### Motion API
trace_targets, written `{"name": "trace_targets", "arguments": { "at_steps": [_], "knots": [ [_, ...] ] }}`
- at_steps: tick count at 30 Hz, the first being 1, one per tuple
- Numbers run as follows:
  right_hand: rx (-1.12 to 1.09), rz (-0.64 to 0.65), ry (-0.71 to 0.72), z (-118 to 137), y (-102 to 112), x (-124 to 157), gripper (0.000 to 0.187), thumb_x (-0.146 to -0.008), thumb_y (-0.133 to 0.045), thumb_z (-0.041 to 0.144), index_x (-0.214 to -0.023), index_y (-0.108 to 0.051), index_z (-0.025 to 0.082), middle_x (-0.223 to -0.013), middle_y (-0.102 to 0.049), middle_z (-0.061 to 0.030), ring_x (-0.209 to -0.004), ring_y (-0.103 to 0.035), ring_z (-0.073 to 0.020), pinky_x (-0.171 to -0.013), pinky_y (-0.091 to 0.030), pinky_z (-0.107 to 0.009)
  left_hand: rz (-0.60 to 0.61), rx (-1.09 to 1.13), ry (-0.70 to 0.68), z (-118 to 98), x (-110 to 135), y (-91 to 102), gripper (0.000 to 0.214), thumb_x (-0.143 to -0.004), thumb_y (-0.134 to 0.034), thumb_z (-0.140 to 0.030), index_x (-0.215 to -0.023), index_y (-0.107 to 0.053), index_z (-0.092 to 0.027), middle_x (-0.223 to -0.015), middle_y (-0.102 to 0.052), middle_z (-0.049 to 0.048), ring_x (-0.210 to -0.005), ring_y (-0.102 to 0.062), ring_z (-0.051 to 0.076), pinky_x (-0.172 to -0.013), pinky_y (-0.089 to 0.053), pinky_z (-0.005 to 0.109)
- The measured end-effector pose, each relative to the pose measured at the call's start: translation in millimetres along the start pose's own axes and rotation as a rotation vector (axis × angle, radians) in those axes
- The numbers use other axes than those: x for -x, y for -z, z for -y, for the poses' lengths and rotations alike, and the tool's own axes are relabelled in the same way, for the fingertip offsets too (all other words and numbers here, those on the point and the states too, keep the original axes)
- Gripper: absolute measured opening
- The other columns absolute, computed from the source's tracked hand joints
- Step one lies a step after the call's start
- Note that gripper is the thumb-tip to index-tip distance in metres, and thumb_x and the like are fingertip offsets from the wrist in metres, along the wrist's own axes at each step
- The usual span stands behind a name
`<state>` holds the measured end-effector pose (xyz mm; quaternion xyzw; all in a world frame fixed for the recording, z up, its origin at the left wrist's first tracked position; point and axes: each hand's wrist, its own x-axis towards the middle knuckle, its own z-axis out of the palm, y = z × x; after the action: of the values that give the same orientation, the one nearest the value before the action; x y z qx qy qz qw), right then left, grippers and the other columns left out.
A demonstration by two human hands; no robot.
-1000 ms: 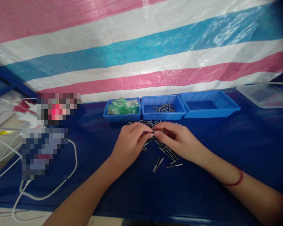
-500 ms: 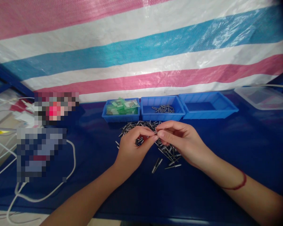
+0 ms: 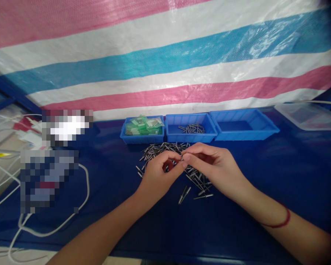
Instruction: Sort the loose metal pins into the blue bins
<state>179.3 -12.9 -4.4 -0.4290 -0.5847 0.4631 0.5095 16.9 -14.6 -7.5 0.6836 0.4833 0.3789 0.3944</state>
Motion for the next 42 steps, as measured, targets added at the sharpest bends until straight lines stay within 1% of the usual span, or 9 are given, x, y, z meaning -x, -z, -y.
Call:
{"name": "trace_targets", "arguments": {
  "at_steps": [7,12,16,19,24,27,33,37,42],
  "knots": [
    [0.206,0.094,0.172,2,6,2,0.014,-0.085,-0.059,0.024,-0.093,-0.071,0.023,-0.089,-0.067,-0.0057,-0.079,-0.063,-0.0178,-0.065,-0.049,-0.030,-0.013,-0.094,-0.108,3,-2,4.8,0.013,-0.082,-0.063,-0.031,-0.082,-0.063,-0.018,-0.073,-0.059,-0.0014,-0.058,-0.047,0.009,-0.053,-0.037,0.021],
    [0.331,0.086,0.209,1,8,-1,0.016,-0.086,-0.057,0.026,-0.094,-0.070,0.022,-0.088,-0.066,-0.0062,-0.072,-0.061,-0.0166,-0.057,-0.046,-0.029,-0.082,-0.121,-0.136,-1,-3,12.6,0.012,-0.082,-0.063,-0.030,-0.084,-0.065,-0.018,-0.075,-0.062,-0.0003,-0.058,-0.050,0.009,-0.054,-0.040,0.021],
    [0.403,0.169,0.254,0,8,-2,0.017,-0.088,-0.054,0.026,-0.084,-0.070,0.020,-0.083,-0.066,-0.0062,-0.071,-0.059,-0.0164,-0.059,-0.044,-0.029,-0.099,-0.154,-0.133,-3,-3,14.2,0.014,-0.084,-0.060,-0.031,-0.082,-0.064,-0.017,-0.074,-0.063,-0.0001,-0.059,-0.051,0.010,-0.055,-0.041,0.021],
    [0.341,0.137,0.171,-1,7,-5,0.021,-0.088,-0.054,0.030,-0.077,-0.069,0.019,-0.074,-0.063,-0.0042,-0.068,-0.057,-0.0159,-0.061,-0.044,-0.029,-0.075,-0.127,-0.118,-3,-3,13.2,0.016,-0.085,-0.058,-0.031,-0.090,-0.064,-0.018,-0.075,-0.063,-0.0005,-0.060,-0.053,0.010,-0.055,-0.042,0.021],
    [0.070,-0.218,-0.135,-9,16,-20,0.025,-0.083,-0.059,0.041,-0.080,-0.068,0.017,-0.061,-0.053,0.0005,-0.048,-0.044,-0.0091,-0.044,-0.034,-0.024,-0.018,-0.121,-0.099,-1,-1,10.9,0.019,-0.087,-0.055,-0.030,-0.101,-0.061,-0.018,-0.076,-0.063,-0.0008,-0.059,-0.054,0.010,-0.056,-0.043,0.021],
    [-0.013,-0.333,-0.203,-11,25,-31,0.027,-0.079,-0.063,0.042,-0.082,-0.066,0.015,-0.060,-0.052,0.0015,-0.038,-0.037,-0.0056,-0.034,-0.023,-0.022,0.035,-0.179,-0.126,0,0,9.8,0.018,-0.088,-0.053,-0.030,-0.100,-0.062,-0.019,-0.077,-0.065,-0.0004,-0.061,-0.056,0.010,-0.057,-0.044,0.021],
    [-0.036,-0.304,-0.269,-7,33,-39,0.036,-0.081,-0.058,0.044,-0.099,-0.064,0.013,-0.047,-0.049,0.0048,-0.027,-0.028,-0.0045,-0.029,-0.016,-0.021,0.081,-0.334,-0.293,3,-1,10.8,0.014,-0.088,-0.053,-0.023,-0.097,-0.061,-0.018,-0.081,-0.066,0.0018,-0.069,-0.058,0.013,-0.069,-0.046,0.026],
    [-0.039,-0.246,-0.235,-9,31,-33,0.038,-0.082,-0.057,0.044,-0.103,-0.062,0.013,-0.046,-0.051,0.0054,-0.027,-0.029,-0.0044,-0.029,-0.016,-0.020,0.220,-0.484,-0.484,3,-2,11.5,0.011,-0.086,-0.055,-0.021,-0.087,-0.065,-0.018,-0.090,-0.066,0.0053,-0.086,-0.058,0.018,-0.083,-0.042,0.033],
    [-0.032,-0.191,-0.235,-10,24,-28,0.032,-0.080,-0.059,0.040,-0.099,-0.061,0.014,-0.046,-0.052,0.0057,-0.028,-0.030,-0.0042,-0.030,-0.016,-0.019,0.331,-0.617,-0.577,2,1,5.0,0.020,-0.090,-0.052,-0.028,-0.102,-0.068,-0.023,-0.098,-0.064,0.0044,-0.089,-0.053,0.018,-0.081,-0.038,0.034]
  ]
}}
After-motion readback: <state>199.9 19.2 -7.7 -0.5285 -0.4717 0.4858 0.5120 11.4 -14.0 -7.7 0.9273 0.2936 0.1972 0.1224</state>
